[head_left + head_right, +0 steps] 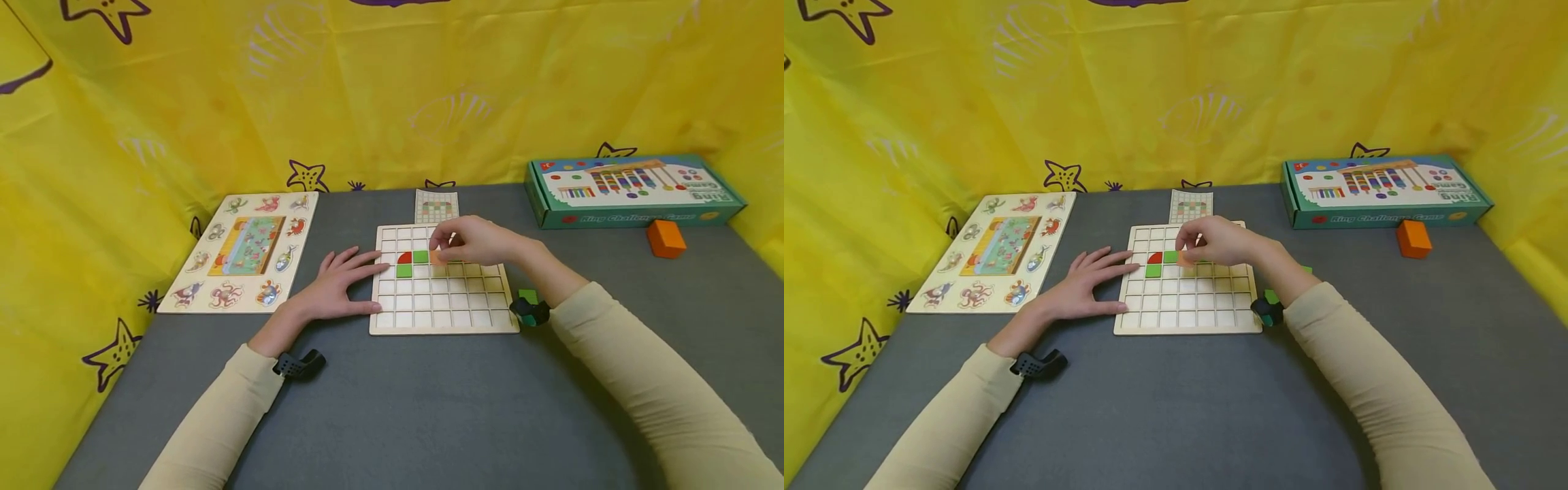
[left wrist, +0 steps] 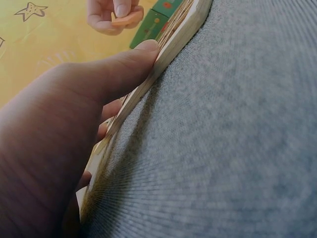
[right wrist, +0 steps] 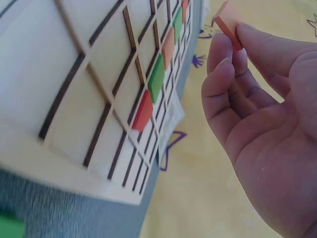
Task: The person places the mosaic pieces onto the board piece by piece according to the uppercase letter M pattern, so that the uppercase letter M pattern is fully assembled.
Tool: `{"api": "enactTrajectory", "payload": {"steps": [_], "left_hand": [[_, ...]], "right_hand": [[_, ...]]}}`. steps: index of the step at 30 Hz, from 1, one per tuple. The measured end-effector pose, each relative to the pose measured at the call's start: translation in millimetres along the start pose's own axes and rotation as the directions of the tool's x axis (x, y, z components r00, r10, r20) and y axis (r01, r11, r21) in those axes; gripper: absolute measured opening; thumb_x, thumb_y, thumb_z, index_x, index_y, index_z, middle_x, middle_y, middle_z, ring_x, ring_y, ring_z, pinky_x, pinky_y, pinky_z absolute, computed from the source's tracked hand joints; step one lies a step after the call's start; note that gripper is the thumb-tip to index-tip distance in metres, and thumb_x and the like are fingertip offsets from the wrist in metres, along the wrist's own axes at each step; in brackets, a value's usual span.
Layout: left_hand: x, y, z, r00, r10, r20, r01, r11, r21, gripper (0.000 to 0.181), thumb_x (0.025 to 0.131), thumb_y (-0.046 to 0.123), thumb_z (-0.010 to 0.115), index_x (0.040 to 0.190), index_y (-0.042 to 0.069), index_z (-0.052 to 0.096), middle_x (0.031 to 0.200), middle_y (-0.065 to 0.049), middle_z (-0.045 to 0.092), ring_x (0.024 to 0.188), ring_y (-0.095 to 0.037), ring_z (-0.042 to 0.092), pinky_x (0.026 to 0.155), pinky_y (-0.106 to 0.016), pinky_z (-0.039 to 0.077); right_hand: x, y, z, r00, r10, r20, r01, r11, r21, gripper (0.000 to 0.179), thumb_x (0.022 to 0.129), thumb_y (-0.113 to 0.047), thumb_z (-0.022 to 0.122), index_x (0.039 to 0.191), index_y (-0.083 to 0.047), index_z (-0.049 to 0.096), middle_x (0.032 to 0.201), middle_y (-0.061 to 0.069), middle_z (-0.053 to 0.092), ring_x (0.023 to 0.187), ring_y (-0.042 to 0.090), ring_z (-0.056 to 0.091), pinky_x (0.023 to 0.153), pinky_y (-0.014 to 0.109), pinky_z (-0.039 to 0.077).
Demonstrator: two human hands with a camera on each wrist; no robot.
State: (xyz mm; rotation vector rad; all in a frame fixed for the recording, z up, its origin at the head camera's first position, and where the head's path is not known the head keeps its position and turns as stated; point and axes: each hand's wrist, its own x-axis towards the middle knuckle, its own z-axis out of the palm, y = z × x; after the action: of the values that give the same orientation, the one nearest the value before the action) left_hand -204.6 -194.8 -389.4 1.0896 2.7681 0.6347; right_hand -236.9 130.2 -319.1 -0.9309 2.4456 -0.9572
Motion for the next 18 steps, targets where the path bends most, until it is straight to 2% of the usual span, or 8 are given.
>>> {"api": "enactTrajectory", "payload": {"steps": [8, 18], "left_hand": [[2.2, 0.1, 0.2, 1.000, 0.002, 0.002, -0.002, 1.000, 0.001, 0.079, 0.087, 0.055, 0.073, 0.154, 0.025, 0.046, 0.164, 0.001, 0.029, 0.150, -0.039, 0.012, 0.113, -0.066, -0.002], [0.9, -0.4, -1.3, 1.000, -0.003, 0.006, 0.003, 1.000, -0.009, 0.077, 0.088, 0.053, 0.073, 0.155, 0.025, 0.046, 0.164, 0.001, 0.029, 0.151, -0.039, 0.011, 0.113, -0.066, -0.003]], "right_hand": [[17.0, -6.4, 15.7, 0.998, -0.057, 0.031, 0.057, 0.998, -0.001, 0.008, 0.097, -0.008, 0.068, 0.105, -0.008, 0.068, 0.090, 0.004, 0.059, 0.085, 0.022, 0.057, 0.080, 0.037, 0.045], [34.4, -14.4, 36.5, 0.993, -0.085, 0.088, 0.085, 0.996, 0.005, 0.010, 0.097, -0.007, 0.065, 0.107, -0.007, 0.069, 0.087, 0.003, 0.060, 0.081, 0.018, 0.055, 0.078, 0.034, 0.044]]}}
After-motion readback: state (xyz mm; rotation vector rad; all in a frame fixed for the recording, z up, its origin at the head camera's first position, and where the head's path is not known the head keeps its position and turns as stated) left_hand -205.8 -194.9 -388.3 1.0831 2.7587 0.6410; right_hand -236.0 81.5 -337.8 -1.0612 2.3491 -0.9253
